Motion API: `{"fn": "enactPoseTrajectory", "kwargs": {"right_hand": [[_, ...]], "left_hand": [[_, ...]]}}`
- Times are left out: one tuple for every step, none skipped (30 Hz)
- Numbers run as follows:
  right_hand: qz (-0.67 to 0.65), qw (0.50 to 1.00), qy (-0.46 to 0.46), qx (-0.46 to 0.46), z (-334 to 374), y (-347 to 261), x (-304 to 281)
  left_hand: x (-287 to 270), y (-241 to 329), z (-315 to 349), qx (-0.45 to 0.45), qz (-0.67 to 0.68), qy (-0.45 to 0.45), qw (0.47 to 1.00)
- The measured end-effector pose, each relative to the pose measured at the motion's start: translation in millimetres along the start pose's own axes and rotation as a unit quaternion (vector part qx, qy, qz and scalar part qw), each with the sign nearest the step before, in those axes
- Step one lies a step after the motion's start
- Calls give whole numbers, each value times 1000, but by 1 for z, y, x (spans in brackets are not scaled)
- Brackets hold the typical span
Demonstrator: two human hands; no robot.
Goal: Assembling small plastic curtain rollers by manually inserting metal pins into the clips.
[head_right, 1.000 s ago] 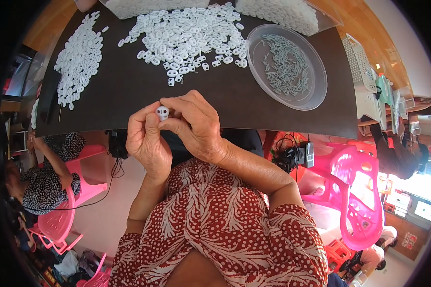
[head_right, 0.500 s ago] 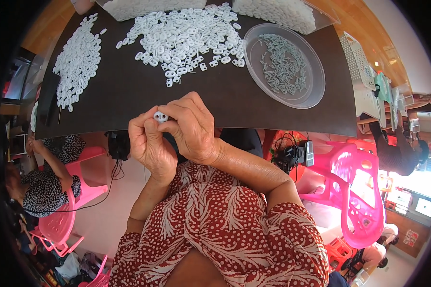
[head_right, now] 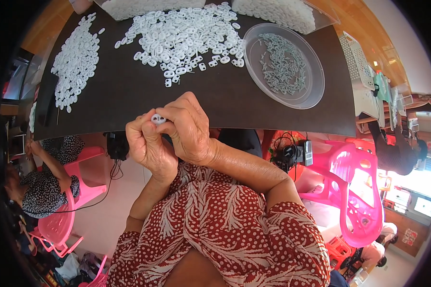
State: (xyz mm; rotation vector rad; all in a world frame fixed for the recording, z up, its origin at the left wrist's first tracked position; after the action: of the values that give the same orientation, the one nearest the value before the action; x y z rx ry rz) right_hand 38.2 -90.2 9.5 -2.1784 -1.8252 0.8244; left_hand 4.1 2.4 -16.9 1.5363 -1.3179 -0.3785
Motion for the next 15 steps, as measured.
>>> {"fn": "enactPoseTrajectory", "kwargs": {"right_hand": [[5, 1000, 3, -8, 0, 0, 1], [5, 1000, 3, -7, 1, 2, 1], [10, 1000, 0, -9, 3, 3, 2], [14, 1000, -3, -11, 4, 4, 2], [14, 1000, -3, -11, 4, 4, 2], [16, 1000, -4, -10, 4, 4, 2], [17, 1000, -6, -8, 4, 4, 3], [17, 1000, -5, -11, 3, 3, 3], [12, 1000, -2, 7, 1, 4, 3], [6, 1000, 2, 24, -1, 5, 3], [7, 1000, 3, 22, -2, 6, 1], [14, 999, -9, 31, -4, 9, -2], [21, 999, -21, 40, -6, 12, -6], [37, 997, -41, 53, -8, 14, -11], [54, 995, -60, 65, -11, 17, -18]], "left_hand": [[-1, -3, 0, 6, -14, -4, 1000], [-1, -3, 0, 12, -27, -8, 1000], [0, -3, 0, 11, -27, -8, 1000], [1, -2, 0, 7, -29, -3, 1000], [1, -2, 0, 4, -31, 3, 1000], [1, -2, 0, 4, -31, 3, 999], [1, -2, 0, 6, -41, 9, 999], [1, -4, -1, 9, -49, 15, 999], [0, -4, -1, 12, -49, 15, 999], [-2, -4, -1, -7, -51, 11, 999], [-3, -5, -2, -28, -52, 5, 998], [-3, -5, -4, -26, -51, 4, 998], [-1, -7, -7, -69, -40, -25, 996], [1, -6, -8, -113, -31, -53, 992], [2, -7, -11, -128, -35, -48, 990]]}}
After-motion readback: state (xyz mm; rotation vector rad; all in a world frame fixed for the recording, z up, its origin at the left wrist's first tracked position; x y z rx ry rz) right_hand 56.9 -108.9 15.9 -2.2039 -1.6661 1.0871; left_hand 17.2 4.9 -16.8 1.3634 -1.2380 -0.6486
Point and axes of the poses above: each hand's wrist, its own z-axis away from the middle knuckle, its own x-axis out of the palm, y = z × x, the point moved 3 cm from there along -z, towards the middle knuckle, and after that the axes turned 1 degree about -z, right-handed, at the moved point
